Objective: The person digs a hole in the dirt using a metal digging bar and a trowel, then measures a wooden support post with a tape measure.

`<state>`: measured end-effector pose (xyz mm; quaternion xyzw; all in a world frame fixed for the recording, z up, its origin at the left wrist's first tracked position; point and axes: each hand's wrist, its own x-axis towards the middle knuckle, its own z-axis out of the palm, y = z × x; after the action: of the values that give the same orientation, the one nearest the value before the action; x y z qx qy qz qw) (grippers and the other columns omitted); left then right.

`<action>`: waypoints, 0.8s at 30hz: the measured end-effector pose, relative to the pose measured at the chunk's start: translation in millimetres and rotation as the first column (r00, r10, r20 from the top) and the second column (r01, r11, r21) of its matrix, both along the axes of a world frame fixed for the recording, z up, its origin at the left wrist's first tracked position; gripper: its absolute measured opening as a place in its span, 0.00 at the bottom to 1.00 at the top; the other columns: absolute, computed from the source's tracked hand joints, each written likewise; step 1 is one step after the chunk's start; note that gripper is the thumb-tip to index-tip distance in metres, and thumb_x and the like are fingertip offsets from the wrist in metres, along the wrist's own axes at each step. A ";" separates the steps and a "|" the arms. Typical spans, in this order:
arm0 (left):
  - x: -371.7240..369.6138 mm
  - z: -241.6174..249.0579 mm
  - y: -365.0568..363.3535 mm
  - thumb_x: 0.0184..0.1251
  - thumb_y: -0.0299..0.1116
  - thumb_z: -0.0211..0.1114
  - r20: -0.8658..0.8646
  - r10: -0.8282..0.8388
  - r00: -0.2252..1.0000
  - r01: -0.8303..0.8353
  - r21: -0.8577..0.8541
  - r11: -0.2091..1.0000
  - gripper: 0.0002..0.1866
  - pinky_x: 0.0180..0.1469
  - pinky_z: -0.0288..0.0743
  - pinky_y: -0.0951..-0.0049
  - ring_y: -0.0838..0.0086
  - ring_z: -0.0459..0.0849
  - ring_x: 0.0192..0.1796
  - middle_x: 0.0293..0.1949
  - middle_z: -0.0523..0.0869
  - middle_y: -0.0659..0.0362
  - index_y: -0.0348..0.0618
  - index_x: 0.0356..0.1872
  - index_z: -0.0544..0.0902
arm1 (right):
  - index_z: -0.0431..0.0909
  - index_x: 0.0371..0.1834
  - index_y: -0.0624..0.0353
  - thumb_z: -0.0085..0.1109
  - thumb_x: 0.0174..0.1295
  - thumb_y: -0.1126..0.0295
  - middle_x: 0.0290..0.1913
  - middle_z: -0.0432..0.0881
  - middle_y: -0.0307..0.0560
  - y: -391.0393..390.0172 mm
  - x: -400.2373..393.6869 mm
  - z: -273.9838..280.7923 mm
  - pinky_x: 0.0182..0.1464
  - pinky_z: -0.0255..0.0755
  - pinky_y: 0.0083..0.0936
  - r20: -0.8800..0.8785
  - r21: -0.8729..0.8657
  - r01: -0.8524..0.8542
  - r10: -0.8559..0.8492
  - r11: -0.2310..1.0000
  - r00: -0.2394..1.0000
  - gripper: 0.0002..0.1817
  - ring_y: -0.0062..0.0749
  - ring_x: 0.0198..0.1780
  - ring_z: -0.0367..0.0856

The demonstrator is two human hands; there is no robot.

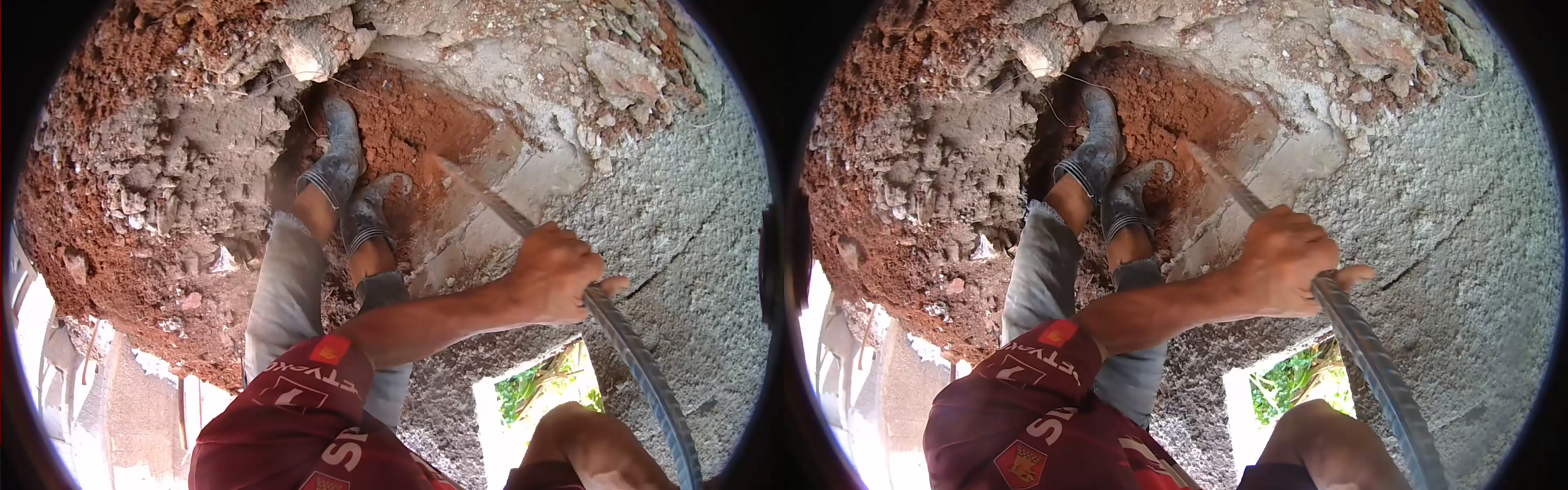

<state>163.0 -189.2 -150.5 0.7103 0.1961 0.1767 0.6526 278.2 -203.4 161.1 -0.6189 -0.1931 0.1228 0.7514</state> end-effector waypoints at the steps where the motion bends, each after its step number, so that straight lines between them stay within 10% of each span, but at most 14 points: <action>1: 11.2 -7.1 3.2 0.60 0.48 0.68 0.048 0.001 0.999 -0.002 0.021 1.000 0.25 0.17 0.65 0.67 0.77 0.65 0.10 0.07 0.67 0.65 0.52 0.08 0.71 | 0.62 0.15 0.47 0.35 0.68 0.38 0.08 0.57 0.31 -1.1 2.6 -19.9 0.18 0.52 0.26 0.020 -0.012 0.023 -0.023 1.000 1.000 0.30 0.20 0.10 0.52; 4: 34.6 -127.5 7.9 0.61 0.40 0.68 0.165 0.036 0.986 -0.022 -0.082 0.996 0.19 0.22 0.73 0.70 0.70 0.78 0.17 0.16 0.81 0.60 0.47 0.13 0.77 | 0.59 0.12 0.46 0.37 0.69 0.41 0.07 0.56 0.33 -8.6 6.7 -141.5 0.18 0.50 0.26 -0.012 -0.128 0.162 -0.165 0.978 0.986 0.29 0.19 0.10 0.51; 5: 20.9 -190.5 20.4 0.53 0.33 0.71 -0.142 -0.085 0.986 0.061 -0.169 0.984 0.05 0.42 0.81 0.62 0.67 0.85 0.30 0.26 0.87 0.60 0.52 0.32 0.88 | 0.58 0.11 0.45 0.37 0.69 0.42 0.07 0.55 0.34 -5.9 5.2 -211.3 0.17 0.49 0.26 -0.071 -0.161 0.229 -0.242 0.960 0.968 0.29 0.18 0.11 0.50; 8: 23.5 -248.9 48.2 0.53 0.44 0.71 -0.478 -0.454 0.752 0.391 -0.231 0.891 0.13 0.53 0.78 0.63 0.60 0.85 0.45 0.37 0.87 0.49 0.50 0.36 0.89 | 0.52 0.12 0.46 0.34 0.69 0.43 0.08 0.51 0.31 23.0 3.1 -274.1 0.19 0.45 0.24 -0.147 -0.245 0.277 -0.318 0.929 0.937 0.29 0.19 0.12 0.45; 17: -1.3 -201.0 43.3 0.60 0.48 0.66 -0.352 -0.152 0.924 0.145 -0.046 0.988 0.21 0.39 0.79 0.64 0.63 0.80 0.23 0.20 0.84 0.54 0.42 0.17 0.83 | 0.54 0.10 0.45 0.23 0.72 0.43 0.07 0.53 0.35 31.6 -8.3 -212.4 0.19 0.56 0.31 -0.336 -0.163 -0.043 -0.014 0.986 0.942 0.32 0.20 0.11 0.52; 22: -14.8 -76.6 8.0 0.62 0.43 0.66 -0.199 -0.201 0.959 0.178 -0.124 0.976 0.24 0.20 0.72 0.64 0.75 0.71 0.12 0.09 0.74 0.61 0.43 0.09 0.75 | 0.62 0.15 0.46 0.36 0.70 0.46 0.08 0.57 0.30 -14.5 27.1 -86.3 0.16 0.55 0.25 -0.107 -0.247 0.373 -0.407 0.895 0.907 0.26 0.20 0.09 0.54; 24: -19.7 -22.0 -2.5 0.61 0.44 0.66 -0.147 -0.212 0.966 0.212 -0.014 0.977 0.25 0.16 0.67 0.66 0.77 0.67 0.09 0.06 0.69 0.65 0.48 0.07 0.72 | 0.64 0.17 0.48 0.37 0.68 0.39 0.08 0.59 0.29 -28.2 16.0 -32.2 0.17 0.55 0.22 -0.128 -0.042 0.092 -0.097 0.995 0.987 0.29 0.17 0.08 0.54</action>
<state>143.3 -191.8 -172.5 0.7390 0.1666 0.0530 0.6506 294.3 -231.6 128.9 -0.6313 -0.1122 0.1303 0.7562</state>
